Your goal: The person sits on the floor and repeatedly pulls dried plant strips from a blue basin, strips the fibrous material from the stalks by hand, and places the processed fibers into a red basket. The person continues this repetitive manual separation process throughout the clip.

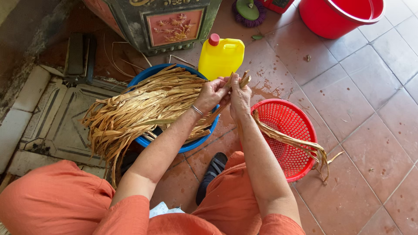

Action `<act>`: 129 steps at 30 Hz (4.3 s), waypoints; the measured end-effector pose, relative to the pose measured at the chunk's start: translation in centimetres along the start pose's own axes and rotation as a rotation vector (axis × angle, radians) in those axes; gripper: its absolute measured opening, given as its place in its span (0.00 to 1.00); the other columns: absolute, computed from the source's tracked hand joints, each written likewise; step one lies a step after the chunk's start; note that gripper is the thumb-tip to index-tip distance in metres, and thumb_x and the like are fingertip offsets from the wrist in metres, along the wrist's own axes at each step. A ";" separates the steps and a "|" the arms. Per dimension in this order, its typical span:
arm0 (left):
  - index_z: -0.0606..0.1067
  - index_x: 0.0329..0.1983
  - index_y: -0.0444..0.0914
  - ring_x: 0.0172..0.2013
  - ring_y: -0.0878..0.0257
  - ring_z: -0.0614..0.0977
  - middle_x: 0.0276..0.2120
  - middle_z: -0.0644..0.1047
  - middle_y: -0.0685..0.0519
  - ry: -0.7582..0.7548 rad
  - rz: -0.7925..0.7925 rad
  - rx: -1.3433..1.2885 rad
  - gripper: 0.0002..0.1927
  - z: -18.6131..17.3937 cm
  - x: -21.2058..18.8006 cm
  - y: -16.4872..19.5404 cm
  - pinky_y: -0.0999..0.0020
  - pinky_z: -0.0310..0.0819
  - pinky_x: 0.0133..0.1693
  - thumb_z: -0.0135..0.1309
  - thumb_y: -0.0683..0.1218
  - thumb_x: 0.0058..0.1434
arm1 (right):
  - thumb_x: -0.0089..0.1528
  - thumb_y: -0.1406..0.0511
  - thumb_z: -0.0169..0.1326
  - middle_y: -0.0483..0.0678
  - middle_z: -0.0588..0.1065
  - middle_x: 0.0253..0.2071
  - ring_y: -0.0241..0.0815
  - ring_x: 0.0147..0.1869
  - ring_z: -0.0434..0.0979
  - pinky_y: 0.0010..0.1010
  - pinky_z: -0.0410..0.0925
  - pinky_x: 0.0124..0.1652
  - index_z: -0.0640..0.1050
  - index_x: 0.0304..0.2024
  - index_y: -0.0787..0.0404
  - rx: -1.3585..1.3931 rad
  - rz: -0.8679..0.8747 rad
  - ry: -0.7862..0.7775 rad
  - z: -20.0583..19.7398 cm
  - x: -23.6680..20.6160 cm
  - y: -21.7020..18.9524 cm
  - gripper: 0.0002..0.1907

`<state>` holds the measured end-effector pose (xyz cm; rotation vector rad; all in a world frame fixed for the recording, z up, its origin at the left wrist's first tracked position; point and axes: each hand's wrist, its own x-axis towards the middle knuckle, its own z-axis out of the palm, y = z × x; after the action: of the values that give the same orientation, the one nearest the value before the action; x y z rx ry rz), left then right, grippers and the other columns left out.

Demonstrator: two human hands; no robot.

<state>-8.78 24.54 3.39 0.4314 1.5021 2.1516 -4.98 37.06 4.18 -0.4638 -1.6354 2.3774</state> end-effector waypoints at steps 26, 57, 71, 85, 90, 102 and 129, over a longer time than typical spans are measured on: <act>0.77 0.34 0.42 0.26 0.51 0.84 0.23 0.82 0.46 -0.016 0.242 0.976 0.12 6.1 -3.2 -4.6 0.50 0.78 0.32 0.49 0.54 0.61 | 0.72 0.60 0.43 0.38 0.62 0.20 0.31 0.19 0.54 0.26 0.51 0.20 0.71 0.37 0.60 0.385 0.085 0.356 -10.5 6.1 -2.2 0.13; 0.69 0.31 0.39 0.25 0.55 0.81 0.22 0.75 0.50 -0.209 0.417 1.238 0.08 0.8 -16.1 -2.7 0.59 0.76 0.26 0.56 0.45 0.59 | 0.69 0.65 0.36 0.40 0.56 0.18 0.34 0.16 0.48 0.29 0.46 0.18 0.71 0.35 0.62 0.426 -0.090 0.713 -29.1 5.0 -4.1 0.13; 0.68 0.30 0.38 0.25 0.56 0.77 0.22 0.71 0.51 -0.350 0.494 1.229 0.08 -5.9 -20.4 0.8 0.61 0.74 0.29 0.56 0.43 0.57 | 0.68 0.64 0.41 0.42 0.57 0.17 0.37 0.16 0.51 0.30 0.48 0.17 0.72 0.34 0.63 0.469 -0.200 1.017 -36.8 0.1 -6.5 0.12; 0.73 0.38 0.41 0.35 0.60 0.79 0.30 0.74 0.54 -0.396 0.494 1.628 0.05 -18.2 -19.9 -2.3 0.62 0.74 0.38 0.56 0.45 0.62 | 0.61 0.67 0.40 0.42 0.54 0.16 0.37 0.15 0.51 0.32 0.48 0.16 0.73 0.33 0.65 0.480 -0.415 1.095 -37.6 -1.4 -8.1 0.10; 0.77 0.41 0.45 0.43 0.54 0.78 0.37 0.76 0.49 -0.292 0.211 1.716 0.11 -17.9 -18.0 -7.3 0.52 0.70 0.41 0.54 0.46 0.55 | 0.70 0.67 0.42 0.42 0.58 0.22 0.35 0.19 0.53 0.36 0.51 0.20 0.72 0.38 0.64 0.347 -0.531 0.813 -35.7 -0.5 -8.6 0.09; 0.81 0.36 0.39 0.44 0.50 0.79 0.38 0.78 0.45 -0.007 0.038 1.437 0.06 -10.3 -8.6 -14.4 0.53 0.75 0.47 0.58 0.45 0.58 | 0.77 0.57 0.44 0.49 0.71 0.31 0.43 0.30 0.72 0.45 0.76 0.35 0.70 0.48 0.64 0.145 -0.397 0.291 -14.0 -2.5 -7.7 0.16; 0.76 0.47 0.36 0.24 0.73 0.77 0.24 0.77 0.57 0.041 0.120 0.261 0.10 -1.3 -4.1 1.6 0.76 0.73 0.26 0.50 0.47 0.73 | 0.67 0.60 0.59 0.40 0.74 0.28 0.28 0.26 0.67 0.22 0.62 0.26 0.80 0.40 0.63 -0.216 -0.157 -0.003 2.1 -3.2 -3.0 0.11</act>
<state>-6.29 20.82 4.48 0.5822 1.8323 2.0702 -2.76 35.20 8.06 -0.3545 -1.8654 2.1024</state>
